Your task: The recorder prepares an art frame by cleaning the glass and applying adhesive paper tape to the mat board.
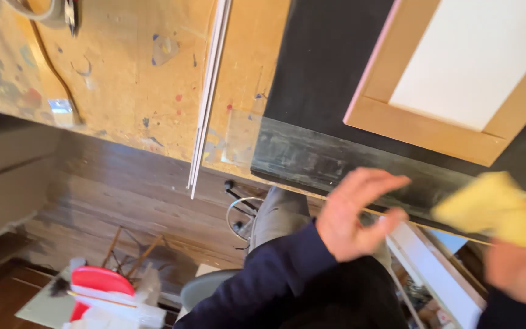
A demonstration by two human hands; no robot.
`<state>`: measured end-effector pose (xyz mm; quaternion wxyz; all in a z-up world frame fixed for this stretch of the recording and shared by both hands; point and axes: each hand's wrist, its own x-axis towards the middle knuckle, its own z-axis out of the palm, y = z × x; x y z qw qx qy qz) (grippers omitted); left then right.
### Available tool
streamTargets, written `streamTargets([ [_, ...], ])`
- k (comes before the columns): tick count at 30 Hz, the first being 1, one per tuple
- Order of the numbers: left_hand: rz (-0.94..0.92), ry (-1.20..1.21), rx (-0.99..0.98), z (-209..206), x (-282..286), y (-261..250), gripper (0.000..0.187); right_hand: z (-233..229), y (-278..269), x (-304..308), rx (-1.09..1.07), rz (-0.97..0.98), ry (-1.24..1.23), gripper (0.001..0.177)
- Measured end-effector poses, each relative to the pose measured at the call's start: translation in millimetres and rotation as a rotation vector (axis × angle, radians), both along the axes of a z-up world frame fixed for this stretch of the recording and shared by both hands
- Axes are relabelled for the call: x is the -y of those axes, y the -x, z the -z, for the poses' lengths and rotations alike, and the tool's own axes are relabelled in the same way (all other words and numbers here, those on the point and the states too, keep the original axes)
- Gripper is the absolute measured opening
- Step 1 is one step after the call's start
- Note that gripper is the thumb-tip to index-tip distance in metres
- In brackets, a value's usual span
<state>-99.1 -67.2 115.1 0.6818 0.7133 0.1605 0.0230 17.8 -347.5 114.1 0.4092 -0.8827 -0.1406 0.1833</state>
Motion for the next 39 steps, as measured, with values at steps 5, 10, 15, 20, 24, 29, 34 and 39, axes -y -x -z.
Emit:
streamTargets([
  [5, -0.162, 0.270, -0.040, -6.5, 25.4, 15.3, 0.044, -22.8, 57.8, -124.6, -0.268, 0.186, -0.231, 0.024],
  [10, -0.255, 0.233, -0.024, -7.2, 5.6, 16.9, 0.041, -21.4, 61.6, -167.9, -0.730, 0.611, -0.658, 0.035],
  [15, -0.179, 0.060, -0.013, -5.9, -28.4, 8.7, 0.054, -7.2, 14.7, -163.6, -0.009, -0.063, 0.069, 0.019],
  [20, -0.087, -0.275, -0.113, 25.9, -38.3, 16.0, 0.047, -2.0, -46.0, -212.3, 0.330, -0.639, 0.309, 0.035],
  [24, -0.042, -0.380, -0.146, 34.2, -41.8, 21.7, 0.040, 21.7, -68.3, -223.7, 0.464, -1.038, 0.356, 0.047],
  [29, -0.056, -0.393, -0.164, 36.6, -42.5, 29.6, 0.036, 9.4, -104.2, -206.8, 0.569, -0.978, 0.433, 0.050],
  [34, -0.059, -0.424, -0.162, 39.0, -50.8, 23.6, 0.034, 6.3, -86.6, -214.7, 0.553, -0.916, 0.379, 0.051],
  [39, -0.121, -0.492, -0.129, 41.3, -66.0, 5.8, 0.028, -2.2, -98.3, -223.9, 0.563, -0.964, 0.475, 0.046],
])
